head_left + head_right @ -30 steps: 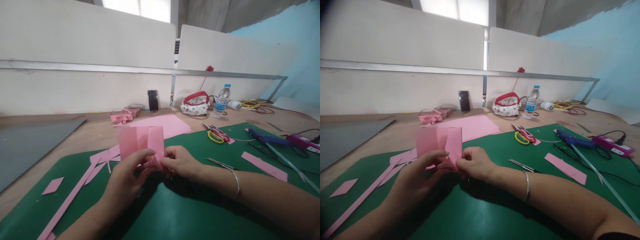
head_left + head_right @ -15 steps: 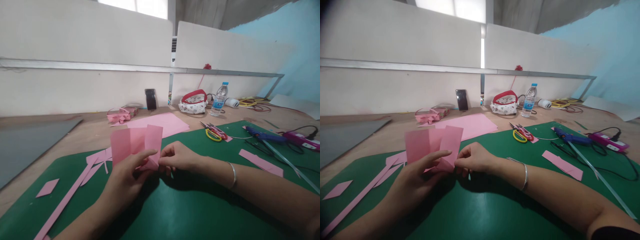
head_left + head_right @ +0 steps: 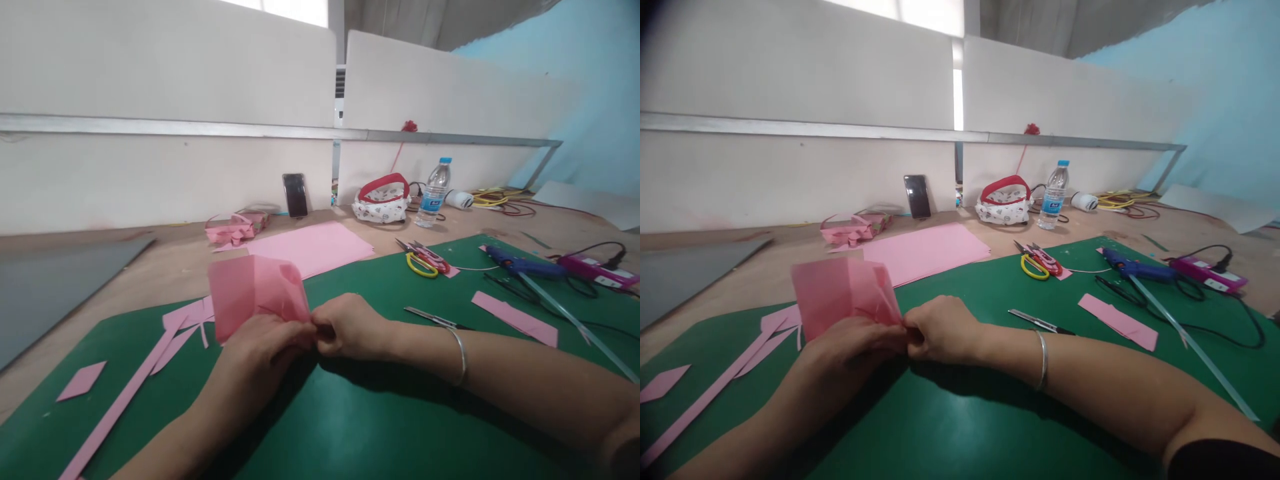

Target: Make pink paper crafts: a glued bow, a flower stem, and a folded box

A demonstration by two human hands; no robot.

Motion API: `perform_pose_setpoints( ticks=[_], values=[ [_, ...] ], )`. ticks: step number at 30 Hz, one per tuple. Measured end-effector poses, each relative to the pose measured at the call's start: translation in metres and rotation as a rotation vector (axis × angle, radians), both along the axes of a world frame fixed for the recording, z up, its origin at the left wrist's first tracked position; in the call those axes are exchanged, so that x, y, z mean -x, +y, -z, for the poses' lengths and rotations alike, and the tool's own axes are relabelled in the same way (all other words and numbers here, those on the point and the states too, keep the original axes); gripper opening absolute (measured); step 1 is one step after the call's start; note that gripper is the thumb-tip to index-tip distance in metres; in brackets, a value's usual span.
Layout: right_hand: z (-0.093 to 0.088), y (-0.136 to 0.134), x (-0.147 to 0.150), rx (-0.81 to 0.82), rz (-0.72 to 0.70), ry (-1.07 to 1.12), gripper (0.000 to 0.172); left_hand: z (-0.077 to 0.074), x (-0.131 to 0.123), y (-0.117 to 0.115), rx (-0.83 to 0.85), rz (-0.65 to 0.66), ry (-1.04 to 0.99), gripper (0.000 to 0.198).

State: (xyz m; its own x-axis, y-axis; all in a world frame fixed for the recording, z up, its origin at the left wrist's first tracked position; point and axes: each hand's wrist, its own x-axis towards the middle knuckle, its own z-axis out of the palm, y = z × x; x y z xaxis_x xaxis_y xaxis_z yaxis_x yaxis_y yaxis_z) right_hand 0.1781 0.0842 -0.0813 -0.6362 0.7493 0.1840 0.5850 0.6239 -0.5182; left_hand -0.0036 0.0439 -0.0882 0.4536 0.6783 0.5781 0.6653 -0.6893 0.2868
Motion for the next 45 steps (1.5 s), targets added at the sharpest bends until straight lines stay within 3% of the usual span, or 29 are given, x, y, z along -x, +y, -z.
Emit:
perform_pose_setpoints(
  ticks=[14, 26, 31, 34, 41, 45],
  values=[
    [0.010, 0.008, -0.005, -0.209, -0.212, -0.002, 0.020, 0.001, 0.004, 0.000, -0.144, -0.111, 0.051, 0.019],
    [0.004, 0.005, -0.005, -0.236, -0.268, -0.094, 0.013, -0.004, 0.005, 0.000, -0.182, -0.113, 0.064, 0.018],
    [0.001, 0.002, -0.003, -0.256, -0.250, -0.144, 0.021, -0.006, 0.003, -0.002, -0.205, -0.148, 0.054, 0.016],
    [0.004, 0.000, 0.002, -0.284, -0.161, -0.155, 0.032, -0.005, 0.002, -0.003, -0.212, -0.162, 0.044, 0.013],
    [0.010, -0.005, 0.007, -0.307, -0.023, -0.128, 0.021, -0.003, 0.002, -0.003, -0.200, -0.139, 0.008, 0.004],
    [0.009, -0.004, 0.004, -0.275, 0.006, -0.122, 0.022, -0.006, 0.009, -0.005, -0.115, -0.159, -0.009, 0.014]
  ],
)
